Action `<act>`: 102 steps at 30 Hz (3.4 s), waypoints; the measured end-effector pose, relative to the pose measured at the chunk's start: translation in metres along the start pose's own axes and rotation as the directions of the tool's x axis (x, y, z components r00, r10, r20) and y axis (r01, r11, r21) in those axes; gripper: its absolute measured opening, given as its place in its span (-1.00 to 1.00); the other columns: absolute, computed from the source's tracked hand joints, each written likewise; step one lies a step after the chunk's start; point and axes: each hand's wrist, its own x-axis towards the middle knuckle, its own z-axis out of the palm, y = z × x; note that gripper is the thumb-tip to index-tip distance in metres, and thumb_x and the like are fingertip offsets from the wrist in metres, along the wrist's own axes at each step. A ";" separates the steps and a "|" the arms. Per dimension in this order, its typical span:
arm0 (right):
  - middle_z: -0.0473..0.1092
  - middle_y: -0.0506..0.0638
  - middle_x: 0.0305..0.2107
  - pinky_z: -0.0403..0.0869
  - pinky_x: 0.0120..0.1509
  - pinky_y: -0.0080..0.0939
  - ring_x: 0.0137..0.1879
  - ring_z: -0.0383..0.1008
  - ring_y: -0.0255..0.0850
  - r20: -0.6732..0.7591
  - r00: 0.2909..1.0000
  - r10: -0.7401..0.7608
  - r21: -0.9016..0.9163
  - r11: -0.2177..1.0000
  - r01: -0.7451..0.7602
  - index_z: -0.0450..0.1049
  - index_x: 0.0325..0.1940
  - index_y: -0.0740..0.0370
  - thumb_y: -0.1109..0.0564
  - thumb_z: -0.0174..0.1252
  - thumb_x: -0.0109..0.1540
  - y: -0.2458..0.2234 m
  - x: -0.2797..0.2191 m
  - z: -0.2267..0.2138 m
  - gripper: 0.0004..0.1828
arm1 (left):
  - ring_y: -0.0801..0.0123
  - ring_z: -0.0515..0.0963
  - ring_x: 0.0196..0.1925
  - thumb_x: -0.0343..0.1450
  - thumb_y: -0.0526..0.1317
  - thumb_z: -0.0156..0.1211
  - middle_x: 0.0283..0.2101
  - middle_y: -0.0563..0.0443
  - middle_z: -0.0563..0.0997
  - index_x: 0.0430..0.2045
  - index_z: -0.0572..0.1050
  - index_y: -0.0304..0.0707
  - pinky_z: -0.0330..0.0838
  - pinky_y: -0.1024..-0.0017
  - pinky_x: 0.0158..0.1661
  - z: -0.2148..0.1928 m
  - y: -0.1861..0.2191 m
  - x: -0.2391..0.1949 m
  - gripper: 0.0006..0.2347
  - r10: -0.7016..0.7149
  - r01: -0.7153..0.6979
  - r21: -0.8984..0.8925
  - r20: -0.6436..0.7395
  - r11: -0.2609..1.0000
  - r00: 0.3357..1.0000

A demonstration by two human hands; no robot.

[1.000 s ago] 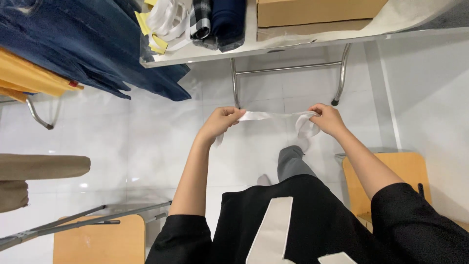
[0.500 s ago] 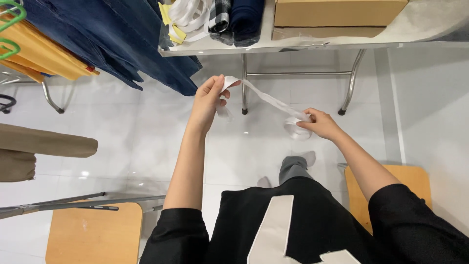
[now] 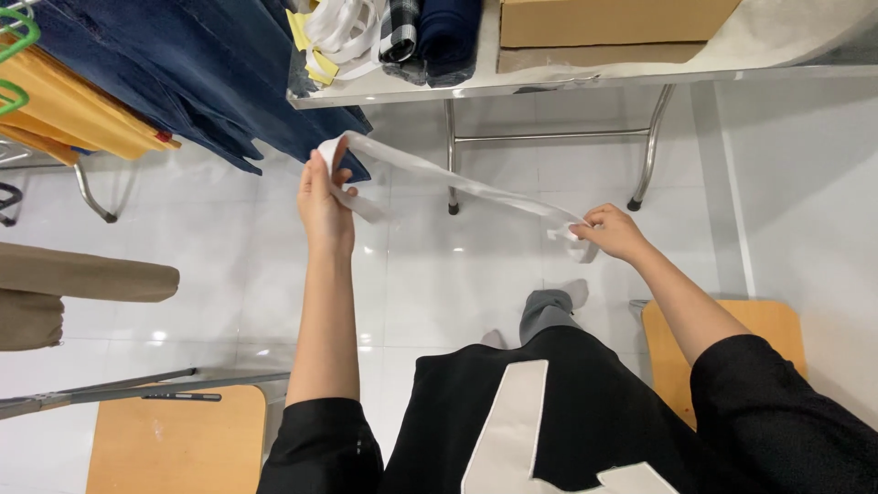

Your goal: The person wraps a white ribbon around a cardboard box, ties it into a bow, and then writes on a yellow sticky note with a pencil before placing the note on the box.

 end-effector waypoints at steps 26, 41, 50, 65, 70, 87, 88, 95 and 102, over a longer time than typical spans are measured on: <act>0.41 -0.10 -0.64 0.25 -0.27 -0.35 -0.42 0.24 -0.35 0.269 0.927 -0.261 0.318 0.933 0.170 0.61 -0.25 0.12 -0.05 0.36 0.28 -0.194 -0.051 -0.042 -0.79 | -0.09 0.29 0.50 0.48 0.04 0.26 0.47 0.01 0.34 0.41 0.31 0.32 0.19 -0.18 0.37 0.092 -0.162 -0.048 -0.47 -0.326 -0.472 0.811 0.576 0.346 0.750; 0.53 0.10 -0.57 0.30 -0.09 -0.25 -0.32 0.34 -0.22 0.232 0.972 -0.020 0.278 0.959 -0.046 0.71 -0.12 0.29 0.10 0.33 0.29 -0.040 -0.049 -0.083 -0.79 | -0.11 0.59 0.24 0.59 -0.12 -0.03 0.05 -0.15 0.71 0.08 0.68 0.03 0.37 0.01 0.26 -0.123 -0.151 0.063 -0.69 0.038 0.078 0.831 -0.119 0.551 0.992; 0.54 0.12 -0.61 0.32 -0.10 -0.25 -0.36 0.36 -0.21 0.204 0.972 -0.116 0.274 0.960 0.057 0.70 -0.10 0.29 0.12 0.29 0.32 -0.141 -0.059 -0.092 -0.81 | -0.41 0.33 0.46 0.38 -0.38 0.23 0.34 -0.49 0.44 0.42 0.35 -0.19 0.16 -0.28 0.42 -0.023 -0.155 0.004 -0.40 -0.147 -0.231 0.734 0.411 0.639 0.900; 0.55 0.20 -0.54 0.56 -0.07 -0.09 -0.41 0.63 -0.03 0.305 0.893 -0.330 0.486 0.860 0.152 0.54 0.00 0.35 0.25 0.25 0.34 -0.205 -0.047 -0.066 -0.83 | 0.56 0.66 -0.37 0.35 -0.14 0.54 -0.43 0.17 0.71 -0.27 0.68 -0.05 0.50 0.56 -0.23 0.075 -0.104 -0.040 -0.83 -0.160 -0.240 0.485 0.646 0.841 0.747; 0.57 0.21 -0.51 0.58 -0.12 -0.07 -0.41 0.65 -0.02 0.371 0.875 -0.310 0.481 0.870 0.104 0.56 -0.02 0.37 0.26 0.28 0.31 -0.199 -0.052 -0.068 -0.82 | 0.61 0.60 -0.44 0.31 -0.16 0.57 -0.46 0.20 0.69 -0.33 0.69 -0.05 0.46 0.63 -0.32 0.065 -0.101 -0.035 -0.84 -0.198 -0.188 0.536 0.580 0.823 0.791; 0.59 0.31 -0.45 0.63 -0.20 -0.03 -0.36 0.68 0.07 0.324 0.919 -0.227 0.515 0.857 0.030 0.56 -0.17 0.45 0.18 0.27 0.36 -0.158 -0.051 -0.078 -0.79 | 0.53 0.44 -0.46 0.32 -0.13 0.58 -0.47 0.09 0.67 -0.38 0.69 -0.16 0.35 0.56 -0.40 0.089 -0.105 -0.040 -0.82 -0.155 -0.252 0.568 0.572 0.784 0.806; 0.59 0.31 -0.45 0.63 -0.20 -0.03 -0.36 0.68 0.07 0.322 0.920 -0.223 0.514 0.857 0.028 0.56 -0.17 0.45 0.18 0.27 0.36 -0.159 -0.050 -0.080 -0.79 | 0.53 0.44 -0.46 0.32 -0.13 0.58 -0.47 0.09 0.67 -0.38 0.69 -0.16 0.35 0.56 -0.40 0.090 -0.107 -0.036 -0.82 -0.157 -0.251 0.566 0.574 0.785 0.803; 0.62 0.39 -0.27 0.66 -0.17 0.05 -0.23 0.71 0.15 0.374 0.897 -0.234 0.574 0.818 -0.026 0.53 0.05 0.46 0.20 0.20 0.37 -0.166 -0.059 -0.083 -0.75 | 0.60 0.43 -0.42 0.37 -0.11 0.54 -0.36 0.19 0.71 -0.32 0.71 0.00 0.37 0.63 -0.37 0.083 -0.115 -0.030 -0.87 -0.103 -0.263 0.553 0.543 0.790 0.833; 0.63 0.40 -0.24 0.67 -0.22 0.02 -0.27 0.71 0.16 0.402 0.886 -0.232 0.543 0.839 -0.027 0.52 0.07 0.40 0.24 0.22 0.34 -0.160 -0.048 -0.078 -0.76 | 0.61 0.35 -0.40 0.37 -0.15 0.54 -0.37 0.25 0.70 -0.30 0.73 0.07 0.30 0.64 -0.34 0.082 -0.102 -0.035 -0.89 -0.087 -0.271 0.539 0.547 0.797 0.833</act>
